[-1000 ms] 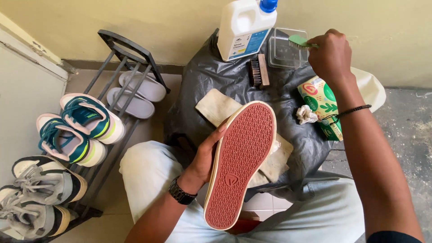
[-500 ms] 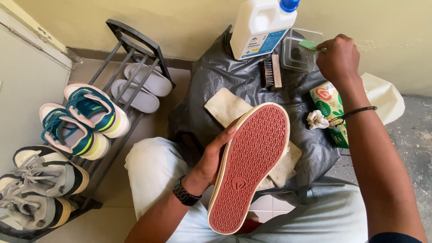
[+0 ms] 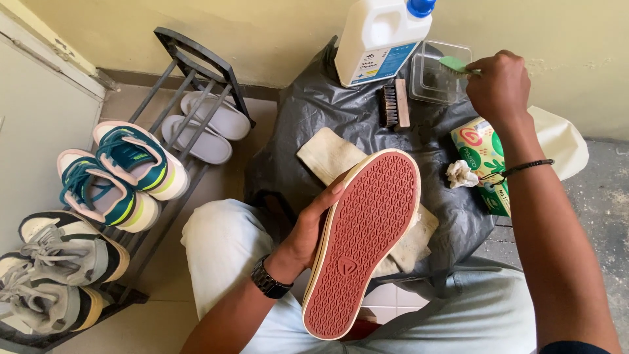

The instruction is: The person cleans a black and white sneaker using a cloth and a brush. They wipe the upper and heel, then scrub the sole with a brush, and finally place the shoe on a nearby shoe rack.

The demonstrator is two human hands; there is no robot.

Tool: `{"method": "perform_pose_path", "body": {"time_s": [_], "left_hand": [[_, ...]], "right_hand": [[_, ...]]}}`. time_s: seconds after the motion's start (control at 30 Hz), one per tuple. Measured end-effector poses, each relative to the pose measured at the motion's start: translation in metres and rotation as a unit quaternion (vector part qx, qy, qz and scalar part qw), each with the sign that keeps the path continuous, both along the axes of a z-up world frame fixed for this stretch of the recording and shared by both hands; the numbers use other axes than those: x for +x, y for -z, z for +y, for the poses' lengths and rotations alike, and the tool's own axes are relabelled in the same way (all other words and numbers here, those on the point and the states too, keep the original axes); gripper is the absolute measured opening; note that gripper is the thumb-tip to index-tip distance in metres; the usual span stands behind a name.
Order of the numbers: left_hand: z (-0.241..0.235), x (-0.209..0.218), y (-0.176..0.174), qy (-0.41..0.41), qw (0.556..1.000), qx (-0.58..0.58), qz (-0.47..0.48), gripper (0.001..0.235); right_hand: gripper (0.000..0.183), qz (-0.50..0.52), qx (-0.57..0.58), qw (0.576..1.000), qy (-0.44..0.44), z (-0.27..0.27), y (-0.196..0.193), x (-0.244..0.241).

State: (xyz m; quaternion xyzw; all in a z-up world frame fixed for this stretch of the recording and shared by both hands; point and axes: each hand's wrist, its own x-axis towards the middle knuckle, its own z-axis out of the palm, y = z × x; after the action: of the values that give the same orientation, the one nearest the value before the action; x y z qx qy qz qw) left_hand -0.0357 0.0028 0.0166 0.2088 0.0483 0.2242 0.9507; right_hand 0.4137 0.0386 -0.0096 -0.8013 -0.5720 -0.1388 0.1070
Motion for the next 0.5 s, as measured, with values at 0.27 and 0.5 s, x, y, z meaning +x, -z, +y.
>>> {"method": "perform_pose_path", "body": {"time_s": [0.27, 0.5], "left_hand": [[-0.001, 0.001, 0.005, -0.004, 0.999, -0.050, -0.010, 0.061], [-0.003, 0.003, 0.016, -0.010, 0.998, -0.067, 0.018, 0.059]], "right_hand": [[0.025, 0.162, 0.117, 0.979, -0.032, -0.035, -0.046, -0.028], [0.031, 0.186, 0.095, 0.971, -0.116, -0.139, -0.132, -0.190]]}}
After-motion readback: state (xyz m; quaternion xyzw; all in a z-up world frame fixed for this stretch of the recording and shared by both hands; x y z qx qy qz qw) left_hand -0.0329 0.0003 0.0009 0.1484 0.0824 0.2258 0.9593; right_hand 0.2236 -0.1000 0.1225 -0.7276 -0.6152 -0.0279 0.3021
